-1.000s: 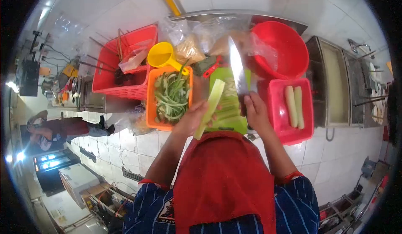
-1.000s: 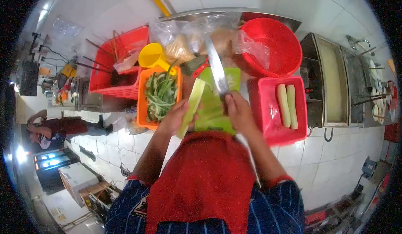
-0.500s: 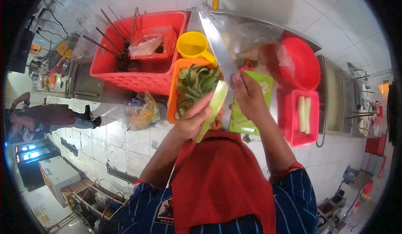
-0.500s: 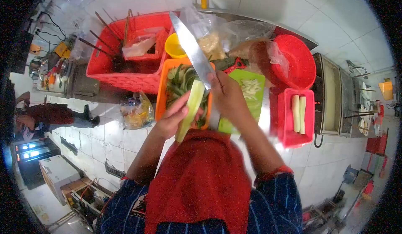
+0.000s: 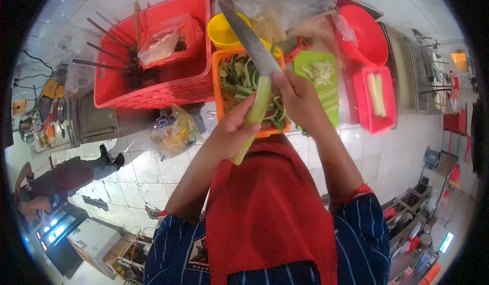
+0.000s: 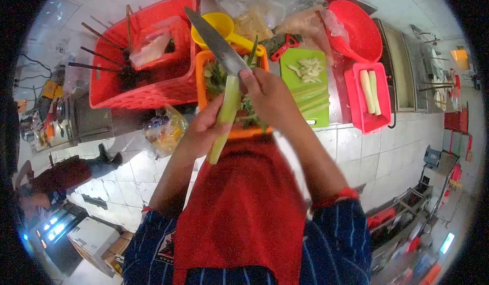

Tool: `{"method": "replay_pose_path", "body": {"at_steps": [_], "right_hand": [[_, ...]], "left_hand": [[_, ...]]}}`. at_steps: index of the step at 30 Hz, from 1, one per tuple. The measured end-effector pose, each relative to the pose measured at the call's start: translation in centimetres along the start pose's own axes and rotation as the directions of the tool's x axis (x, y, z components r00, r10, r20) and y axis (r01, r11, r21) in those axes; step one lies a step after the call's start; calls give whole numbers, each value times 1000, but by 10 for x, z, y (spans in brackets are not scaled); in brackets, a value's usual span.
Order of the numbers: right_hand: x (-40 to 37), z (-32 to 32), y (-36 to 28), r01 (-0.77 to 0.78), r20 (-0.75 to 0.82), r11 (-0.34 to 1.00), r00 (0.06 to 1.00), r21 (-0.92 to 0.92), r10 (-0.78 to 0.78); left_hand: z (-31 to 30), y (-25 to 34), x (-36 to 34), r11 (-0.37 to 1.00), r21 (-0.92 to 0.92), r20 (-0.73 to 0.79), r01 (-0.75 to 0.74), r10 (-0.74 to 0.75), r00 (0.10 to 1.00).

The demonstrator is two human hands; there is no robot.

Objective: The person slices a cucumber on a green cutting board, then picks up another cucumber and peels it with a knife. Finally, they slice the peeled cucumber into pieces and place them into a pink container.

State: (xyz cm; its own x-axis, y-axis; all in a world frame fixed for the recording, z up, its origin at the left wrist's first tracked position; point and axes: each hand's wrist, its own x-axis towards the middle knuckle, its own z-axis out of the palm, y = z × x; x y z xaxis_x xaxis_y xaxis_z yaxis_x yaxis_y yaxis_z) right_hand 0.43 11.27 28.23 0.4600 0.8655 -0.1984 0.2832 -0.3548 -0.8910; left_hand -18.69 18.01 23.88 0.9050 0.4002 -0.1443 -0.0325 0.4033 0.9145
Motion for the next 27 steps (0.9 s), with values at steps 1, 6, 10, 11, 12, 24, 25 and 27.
{"method": "replay_pose_path", "body": {"at_steps": [1,6,10,11,12,24,25,27], "right_hand": [[2,0,2,-16,7,1000,1000,-10,16],[10,-1,20,-43,51,996,998,73,39],[18,-6,33,-33,82,985,996,167,19],[20,-10,33,-32,86,984,996,177,17],[21,-14,30,-51,104,984,994,170,34],[38,-30,48,-29,288,991,958,128,-9],[35,-30,47,-29,319,993,948,118,-10],[34,-20,58,-16,366,997,931,82,-15]], "left_hand": [[1,-1,0,1000,1,1,8,-8,1000],[12,6,11,995,-94,-36,19,-22,999],[17,5,25,993,-112,-61,46,-53,997],[20,2,28,988,-151,-79,42,-54,995],[22,1,30,981,-188,-99,38,-57,993],[31,3,62,986,-113,-333,126,-157,930],[31,2,65,986,-113,-345,123,-155,926],[30,-1,72,976,-217,-381,25,-109,918]]}}
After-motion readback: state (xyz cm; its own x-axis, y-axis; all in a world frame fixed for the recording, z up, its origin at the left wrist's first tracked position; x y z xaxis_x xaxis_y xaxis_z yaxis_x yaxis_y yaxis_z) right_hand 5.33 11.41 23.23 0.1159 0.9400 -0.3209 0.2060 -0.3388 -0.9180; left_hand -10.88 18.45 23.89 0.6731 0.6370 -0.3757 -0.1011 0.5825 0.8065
